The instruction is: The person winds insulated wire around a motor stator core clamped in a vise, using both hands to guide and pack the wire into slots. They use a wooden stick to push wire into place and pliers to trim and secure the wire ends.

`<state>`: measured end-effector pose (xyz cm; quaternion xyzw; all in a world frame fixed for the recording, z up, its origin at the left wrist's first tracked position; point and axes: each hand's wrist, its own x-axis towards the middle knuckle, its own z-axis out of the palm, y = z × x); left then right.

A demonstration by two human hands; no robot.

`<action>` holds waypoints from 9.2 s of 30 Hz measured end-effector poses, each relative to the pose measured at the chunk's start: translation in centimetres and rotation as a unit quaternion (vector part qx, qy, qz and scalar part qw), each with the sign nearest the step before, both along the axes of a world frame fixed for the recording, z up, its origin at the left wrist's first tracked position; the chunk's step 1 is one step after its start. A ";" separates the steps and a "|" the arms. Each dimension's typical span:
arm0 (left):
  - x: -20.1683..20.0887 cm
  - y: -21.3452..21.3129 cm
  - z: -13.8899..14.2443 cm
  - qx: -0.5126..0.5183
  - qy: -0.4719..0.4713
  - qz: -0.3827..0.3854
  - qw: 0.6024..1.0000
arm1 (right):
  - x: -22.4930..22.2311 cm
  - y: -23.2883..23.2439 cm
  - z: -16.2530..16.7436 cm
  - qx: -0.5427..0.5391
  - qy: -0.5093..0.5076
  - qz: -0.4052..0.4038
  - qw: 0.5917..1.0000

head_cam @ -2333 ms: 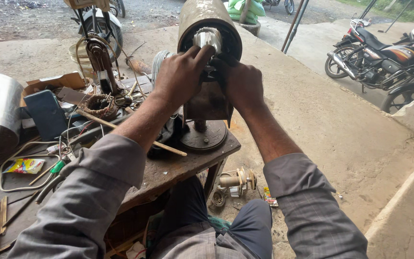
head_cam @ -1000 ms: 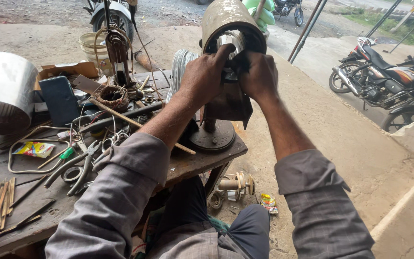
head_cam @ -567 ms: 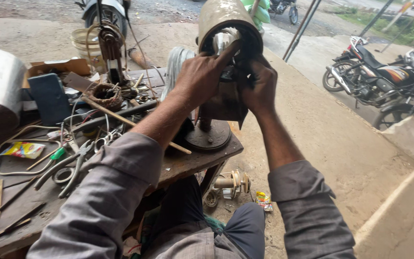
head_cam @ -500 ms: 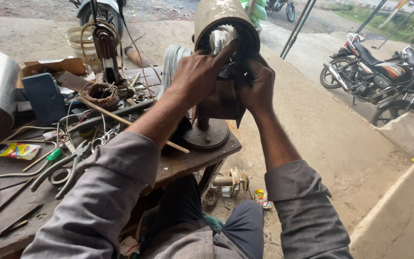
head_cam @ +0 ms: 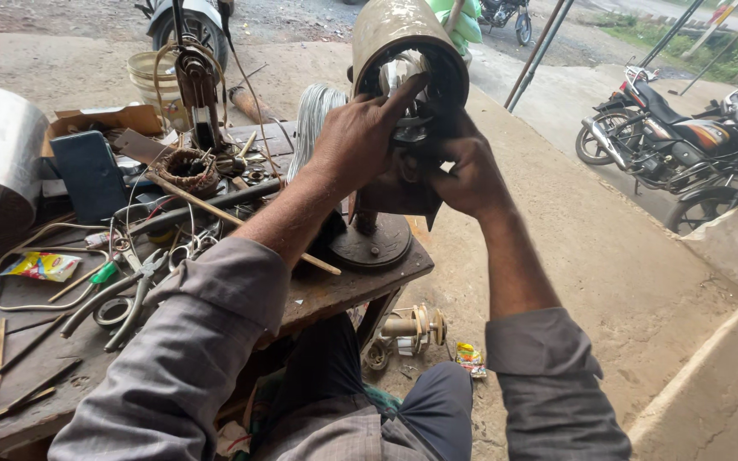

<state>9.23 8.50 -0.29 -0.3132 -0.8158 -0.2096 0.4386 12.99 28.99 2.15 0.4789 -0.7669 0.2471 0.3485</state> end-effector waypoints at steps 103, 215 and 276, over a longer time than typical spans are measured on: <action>-11.7 -5.2 -21.7 0.067 -0.201 0.229 0.950 | -4.6 5.4 -11.1 -0.211 -0.028 -0.252 0.944; -4.4 0.9 1.0 -0.037 -0.022 0.150 0.988 | -5.7 -2.7 -1.6 0.219 0.122 -0.451 0.857; 3.5 -2.1 -2.7 0.298 -0.227 -0.327 0.868 | -2.9 -2.2 -2.3 -0.119 -0.075 -0.254 0.957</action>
